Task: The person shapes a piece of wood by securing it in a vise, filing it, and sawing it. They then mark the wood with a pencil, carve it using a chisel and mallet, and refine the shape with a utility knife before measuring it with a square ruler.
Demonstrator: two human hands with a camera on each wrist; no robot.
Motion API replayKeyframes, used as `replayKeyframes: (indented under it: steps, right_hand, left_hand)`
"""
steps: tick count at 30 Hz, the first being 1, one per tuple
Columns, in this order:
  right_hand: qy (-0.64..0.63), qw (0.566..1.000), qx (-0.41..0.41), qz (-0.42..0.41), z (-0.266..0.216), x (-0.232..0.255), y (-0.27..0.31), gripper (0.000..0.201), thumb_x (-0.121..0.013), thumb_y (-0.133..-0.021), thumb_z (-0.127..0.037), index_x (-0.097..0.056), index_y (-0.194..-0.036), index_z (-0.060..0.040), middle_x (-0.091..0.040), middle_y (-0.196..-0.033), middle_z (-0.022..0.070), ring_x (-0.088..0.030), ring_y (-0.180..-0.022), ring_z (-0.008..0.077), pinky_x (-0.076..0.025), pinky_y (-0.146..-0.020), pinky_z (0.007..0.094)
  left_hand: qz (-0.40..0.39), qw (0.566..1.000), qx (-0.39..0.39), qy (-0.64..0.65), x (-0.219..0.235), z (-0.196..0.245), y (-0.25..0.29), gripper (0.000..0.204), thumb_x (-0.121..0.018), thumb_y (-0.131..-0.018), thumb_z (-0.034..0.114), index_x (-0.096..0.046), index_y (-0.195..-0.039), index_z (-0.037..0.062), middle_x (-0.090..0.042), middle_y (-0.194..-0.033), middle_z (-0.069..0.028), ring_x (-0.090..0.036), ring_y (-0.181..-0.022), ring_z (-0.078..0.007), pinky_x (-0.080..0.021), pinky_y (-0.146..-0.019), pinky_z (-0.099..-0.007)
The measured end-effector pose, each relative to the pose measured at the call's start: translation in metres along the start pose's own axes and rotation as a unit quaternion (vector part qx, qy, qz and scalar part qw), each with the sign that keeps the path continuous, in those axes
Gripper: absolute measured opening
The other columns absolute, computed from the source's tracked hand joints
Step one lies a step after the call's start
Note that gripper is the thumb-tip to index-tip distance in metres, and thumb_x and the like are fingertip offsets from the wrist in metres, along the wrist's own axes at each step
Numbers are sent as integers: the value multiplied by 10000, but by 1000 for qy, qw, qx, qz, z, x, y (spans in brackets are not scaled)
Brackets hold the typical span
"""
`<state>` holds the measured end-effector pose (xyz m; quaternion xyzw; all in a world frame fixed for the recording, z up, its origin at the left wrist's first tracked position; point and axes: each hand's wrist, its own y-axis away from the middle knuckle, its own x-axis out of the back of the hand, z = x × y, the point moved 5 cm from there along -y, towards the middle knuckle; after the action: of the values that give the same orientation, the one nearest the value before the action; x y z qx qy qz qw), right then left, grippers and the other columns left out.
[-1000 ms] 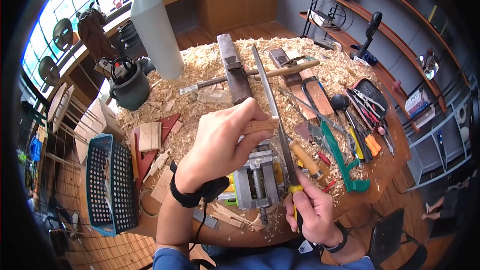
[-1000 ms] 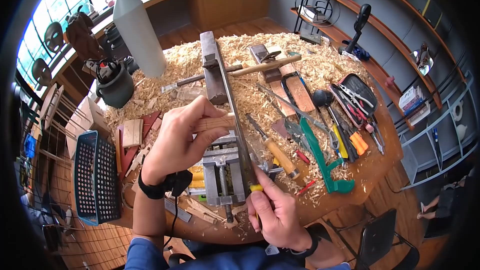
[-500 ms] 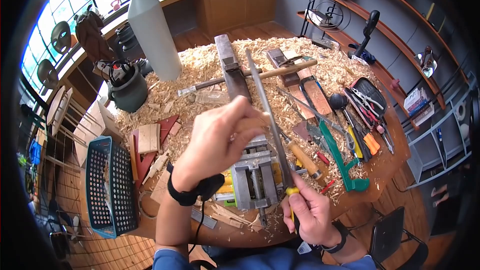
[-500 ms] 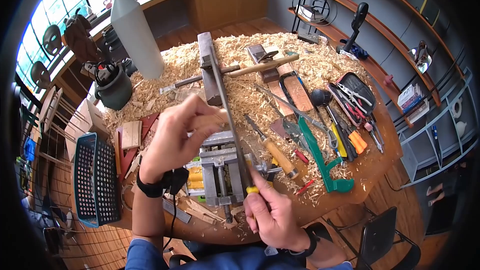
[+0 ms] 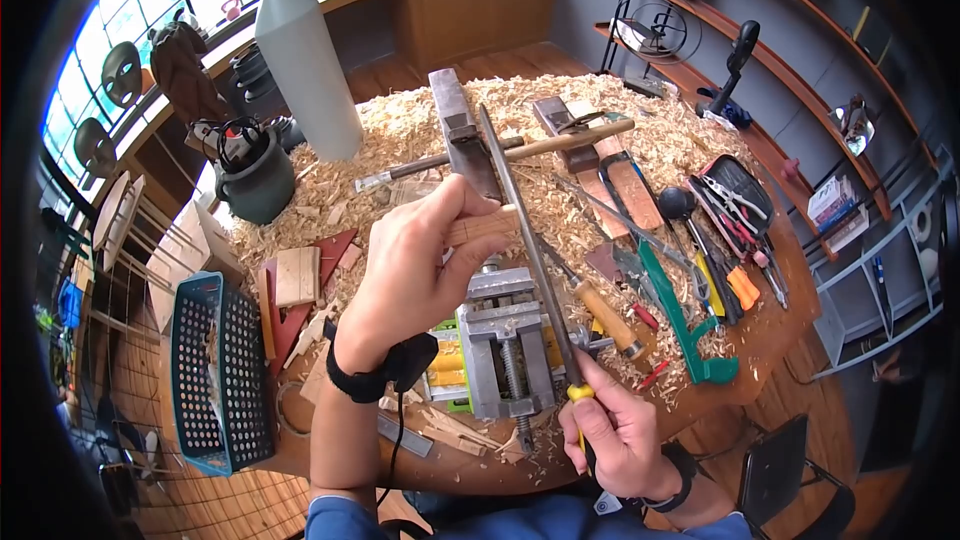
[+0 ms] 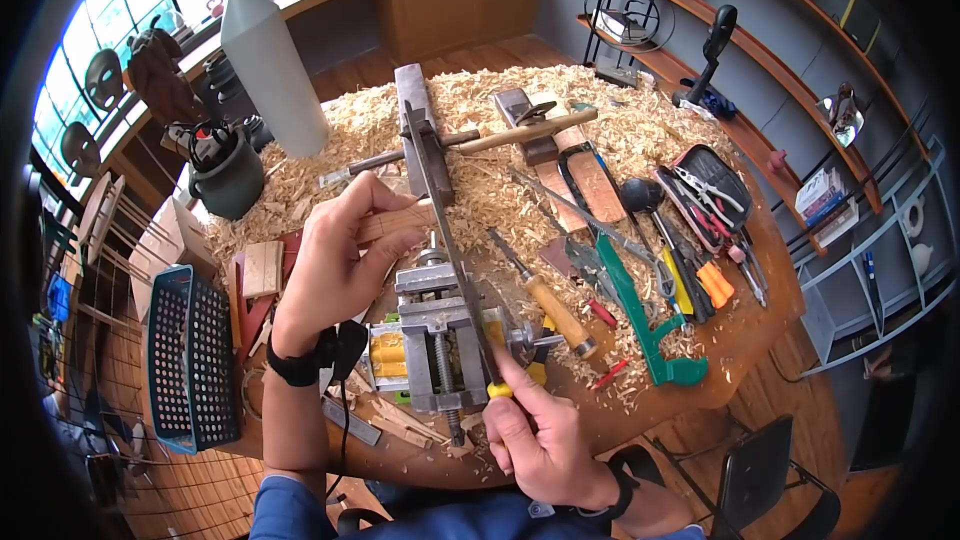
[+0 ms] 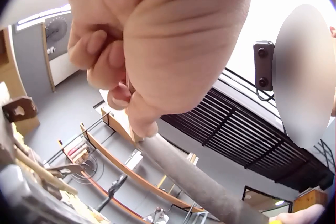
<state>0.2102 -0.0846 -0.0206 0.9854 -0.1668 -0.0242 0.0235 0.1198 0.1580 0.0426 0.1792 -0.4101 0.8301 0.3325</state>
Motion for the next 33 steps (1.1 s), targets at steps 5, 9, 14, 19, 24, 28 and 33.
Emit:
replayKeyframes:
  steps: [5,9,14,19,24,28,33]
  right_hand:
    - [-38,999,4,21,-2,3,-6,551,-479,-1149,-123,-339,-1672,-20,-570,-727,-7,-534,-569,48,-448,-525,225]
    - [-16,1000,3,-1,-1,-3,2,537,-472,-1150,-120,-356,-1662,-8,-559,-723,6,-524,-564,55,-442,-522,227]
    - [-31,999,7,19,-4,2,-5,549,-477,-1151,-132,-343,-1671,-21,-564,-724,-11,-527,-566,47,-449,-527,230]
    - [-2,1000,17,3,-2,-4,-2,542,-487,-1151,-136,-358,-1663,-18,-553,-718,1,-514,-559,53,-444,-520,231]
    - [-7,1000,10,8,-6,-1,-2,549,-475,-1153,-143,-340,-1671,-18,-579,-747,22,-532,-575,67,-454,-534,234]
    - [4,1000,9,-2,-4,-4,-2,541,-460,-1154,-147,-344,-1665,-8,-595,-780,62,-543,-577,88,-462,-544,235]
    - [-17,1000,5,15,-3,-2,-1,539,-472,-1146,-104,-353,-1663,-7,-556,-728,-3,-518,-568,49,-441,-528,222]
  left_hand:
    - [-50,998,-38,-16,-9,21,4,189,-767,-927,44,-634,-1041,-25,-749,-922,-119,-755,-843,-216,-565,-742,-338]
    - [-6,998,52,31,-3,0,2,179,-776,-922,144,-643,-1000,53,-745,-897,-136,-746,-853,-384,-585,-741,-438]
    - [-25,999,-46,14,-7,17,2,172,-777,-921,129,-642,-1000,58,-747,-908,-129,-746,-833,-371,-584,-733,-431]
    - [-2,1000,-13,-21,-3,7,4,200,-784,-922,73,-640,-1030,-14,-744,-904,-146,-737,-795,-288,-554,-721,-364]
    - [-14,1000,-10,14,-3,13,3,216,-793,-926,80,-626,-1023,-15,-747,-922,-147,-741,-816,-275,-553,-738,-364]
    - [2,1000,-8,30,0,11,2,207,-789,-922,98,-635,-1028,7,-752,-921,-143,-753,-848,-303,-569,-738,-385]
    - [0,998,-13,54,-5,9,4,194,-781,-922,143,-651,-1023,41,-756,-925,-148,-758,-863,-366,-587,-724,-420]
